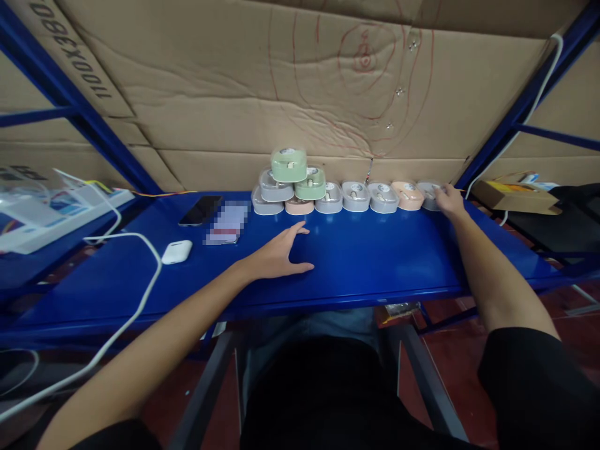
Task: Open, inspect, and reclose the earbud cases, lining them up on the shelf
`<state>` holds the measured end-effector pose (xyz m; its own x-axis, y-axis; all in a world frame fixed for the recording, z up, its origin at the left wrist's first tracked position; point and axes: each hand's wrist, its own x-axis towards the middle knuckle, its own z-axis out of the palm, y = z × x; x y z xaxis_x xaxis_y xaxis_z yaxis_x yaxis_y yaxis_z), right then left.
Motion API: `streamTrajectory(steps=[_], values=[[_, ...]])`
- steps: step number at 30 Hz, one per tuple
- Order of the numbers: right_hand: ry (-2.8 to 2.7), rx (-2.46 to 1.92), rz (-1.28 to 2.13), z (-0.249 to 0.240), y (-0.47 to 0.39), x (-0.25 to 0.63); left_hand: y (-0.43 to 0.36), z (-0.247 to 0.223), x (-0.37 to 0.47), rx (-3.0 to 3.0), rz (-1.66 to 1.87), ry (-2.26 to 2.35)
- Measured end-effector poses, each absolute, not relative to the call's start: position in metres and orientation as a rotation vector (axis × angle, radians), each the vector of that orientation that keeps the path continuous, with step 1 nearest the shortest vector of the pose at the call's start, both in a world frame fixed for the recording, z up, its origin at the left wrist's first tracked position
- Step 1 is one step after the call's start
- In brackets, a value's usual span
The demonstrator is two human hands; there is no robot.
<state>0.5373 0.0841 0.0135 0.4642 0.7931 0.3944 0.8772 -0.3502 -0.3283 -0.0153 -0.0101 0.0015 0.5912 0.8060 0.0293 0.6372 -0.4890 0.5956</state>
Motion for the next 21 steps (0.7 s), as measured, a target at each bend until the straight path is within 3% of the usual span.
streamTrajectory(steps=[5,11,14,21], values=[[-1.176,-2.179,-0.349,0.028,0.075,0.514,-0.008,-0.001,-0.015,2.288,0.372,1.166],[-2.027,-1.574,-0.341,0.037,0.089,0.412,-0.009,0.0,-0.016,2.315,0.384,1.138],[-2.321,-1.506,-0.264,0.022,0.099,0.355,-0.012,0.004,-0.015,2.302,0.344,1.173],[-2.394,-1.475,-0.235,0.006,0.053,0.337,-0.012,0.005,-0.012,2.31,0.367,1.171]])
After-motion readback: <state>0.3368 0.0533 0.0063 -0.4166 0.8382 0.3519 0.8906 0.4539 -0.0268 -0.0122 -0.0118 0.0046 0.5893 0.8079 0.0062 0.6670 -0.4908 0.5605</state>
